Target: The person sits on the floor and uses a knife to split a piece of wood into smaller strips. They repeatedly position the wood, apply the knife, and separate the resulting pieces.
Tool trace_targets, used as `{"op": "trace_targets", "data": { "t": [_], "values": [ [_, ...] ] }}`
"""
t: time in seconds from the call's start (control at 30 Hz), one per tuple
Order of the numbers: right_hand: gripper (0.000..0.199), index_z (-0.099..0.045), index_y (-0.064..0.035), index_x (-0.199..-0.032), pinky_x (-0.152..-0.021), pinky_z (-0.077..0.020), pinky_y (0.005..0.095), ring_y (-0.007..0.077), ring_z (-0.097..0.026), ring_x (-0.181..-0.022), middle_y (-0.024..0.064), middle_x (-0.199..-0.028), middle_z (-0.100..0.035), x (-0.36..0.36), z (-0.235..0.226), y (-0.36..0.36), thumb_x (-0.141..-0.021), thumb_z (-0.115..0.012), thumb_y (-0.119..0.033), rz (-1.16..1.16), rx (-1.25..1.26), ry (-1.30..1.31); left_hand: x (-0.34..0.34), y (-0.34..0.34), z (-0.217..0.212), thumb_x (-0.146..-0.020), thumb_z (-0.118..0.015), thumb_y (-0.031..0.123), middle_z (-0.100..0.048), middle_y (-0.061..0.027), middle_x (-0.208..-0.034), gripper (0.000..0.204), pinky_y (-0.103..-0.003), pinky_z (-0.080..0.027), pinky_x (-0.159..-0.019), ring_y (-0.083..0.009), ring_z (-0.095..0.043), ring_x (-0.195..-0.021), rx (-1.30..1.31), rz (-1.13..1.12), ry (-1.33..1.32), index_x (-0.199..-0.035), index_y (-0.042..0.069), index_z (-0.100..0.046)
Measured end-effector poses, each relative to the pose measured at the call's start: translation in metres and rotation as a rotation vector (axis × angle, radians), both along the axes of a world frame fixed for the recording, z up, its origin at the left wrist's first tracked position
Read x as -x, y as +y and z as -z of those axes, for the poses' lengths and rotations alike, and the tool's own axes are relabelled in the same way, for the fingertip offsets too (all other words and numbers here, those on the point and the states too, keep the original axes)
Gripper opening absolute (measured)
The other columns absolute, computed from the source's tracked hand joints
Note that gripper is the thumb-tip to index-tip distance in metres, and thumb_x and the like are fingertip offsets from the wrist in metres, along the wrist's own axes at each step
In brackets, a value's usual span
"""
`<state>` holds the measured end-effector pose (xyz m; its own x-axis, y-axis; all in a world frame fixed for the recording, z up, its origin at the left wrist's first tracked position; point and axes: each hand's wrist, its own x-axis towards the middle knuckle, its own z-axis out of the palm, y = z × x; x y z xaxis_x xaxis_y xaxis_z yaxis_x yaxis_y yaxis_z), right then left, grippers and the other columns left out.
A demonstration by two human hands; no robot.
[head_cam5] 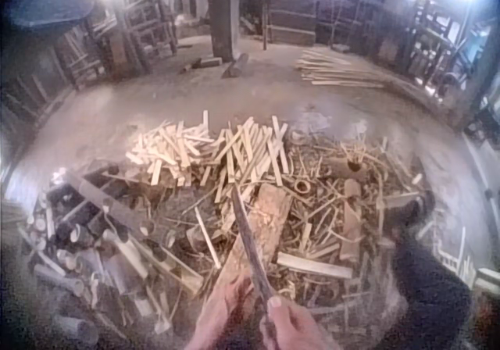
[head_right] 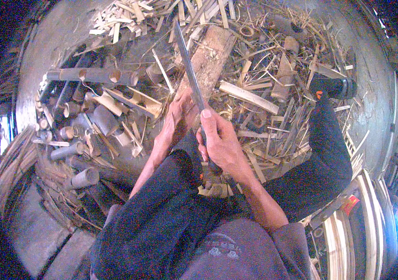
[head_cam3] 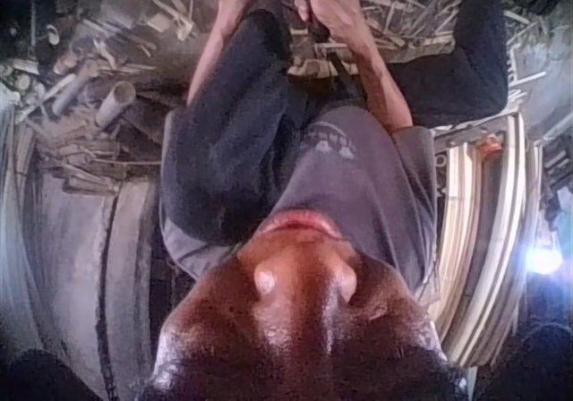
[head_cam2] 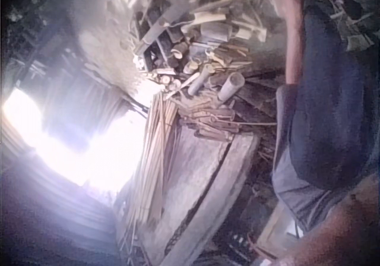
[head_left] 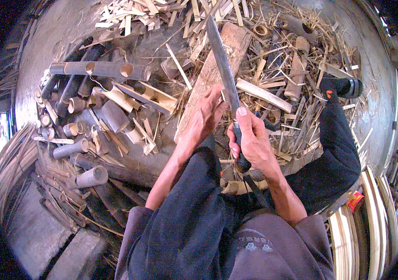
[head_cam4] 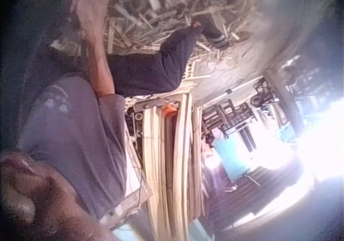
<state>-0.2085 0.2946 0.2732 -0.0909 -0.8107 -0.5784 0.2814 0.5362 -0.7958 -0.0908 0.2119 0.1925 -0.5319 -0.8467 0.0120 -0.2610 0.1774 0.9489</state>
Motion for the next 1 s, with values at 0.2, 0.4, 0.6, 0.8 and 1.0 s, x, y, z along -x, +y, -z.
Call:
{"op": "trace_targets", "data": {
  "t": [0.2,0.4,0.6,0.8,1.0],
  "values": [
    [0.040,-0.041,-0.0089,-0.087,-0.039,-0.0385,0.0249,0.0088,-0.045,-0.043,0.0023,-0.063,-0.048,0.001,-0.002,-0.001,-0.100,-0.037,-0.047,-0.027,-0.019,0.021,0.001,0.001,-0.005,-0.084,-0.059,-0.002,-0.057,-0.0208,-0.097,0.029,-0.043,-0.046,-0.077,-0.0410,-0.056,-0.092,0.073,-0.001,0.024,-0.111,0.003,-0.050],
    [0.044,-0.048,-0.0089,-0.119,-0.040,-0.0386,0.0236,0.0076,-0.043,-0.045,-0.0001,-0.062,-0.045,0.001,0.001,0.001,-0.100,-0.038,-0.047,-0.042,0.045,0.065,0.001,-0.001,-0.001,-0.085,-0.058,0.000,-0.057,-0.0207,-0.097,0.028,-0.043,-0.047,-0.076,-0.0415,-0.057,-0.091,0.111,0.031,-0.036,-0.111,0.003,-0.050],
    [0.053,-0.031,-0.0161,-0.147,-0.045,-0.0388,0.0229,0.0062,-0.042,-0.050,-0.0026,-0.063,-0.043,-0.001,0.006,0.005,-0.101,-0.039,-0.040,-0.068,0.129,0.180,-0.002,0.001,-0.012,-0.087,-0.056,0.005,-0.054,-0.0221,-0.099,0.022,-0.044,-0.045,-0.077,-0.0423,-0.054,-0.094,0.109,0.054,-0.084,-0.108,0.002,-0.049],
    [0.046,-0.036,-0.0164,-0.145,-0.052,-0.0405,0.0244,0.0064,-0.041,-0.057,-0.0020,-0.064,-0.044,-0.006,-0.001,0.004,-0.101,-0.039,-0.030,-0.075,0.153,0.289,-0.005,-0.005,-0.023,-0.089,-0.054,0.006,-0.053,-0.0225,-0.101,0.025,-0.044,-0.045,-0.079,-0.0421,-0.053,-0.097,0.140,0.071,-0.015,-0.113,0.002,-0.048],
    [0.047,-0.035,-0.0154,-0.145,-0.054,-0.0414,0.0253,0.0075,-0.044,-0.058,0.0034,-0.068,-0.049,-0.009,-0.012,0.006,-0.101,-0.040,-0.031,-0.094,0.168,0.289,-0.009,-0.001,-0.020,-0.087,-0.057,0.005,-0.055,-0.0216,-0.102,0.029,-0.043,-0.047,-0.081,-0.0411,-0.055,-0.096,0.162,0.024,0.037,-0.114,0.003,-0.048]
  ]
}}
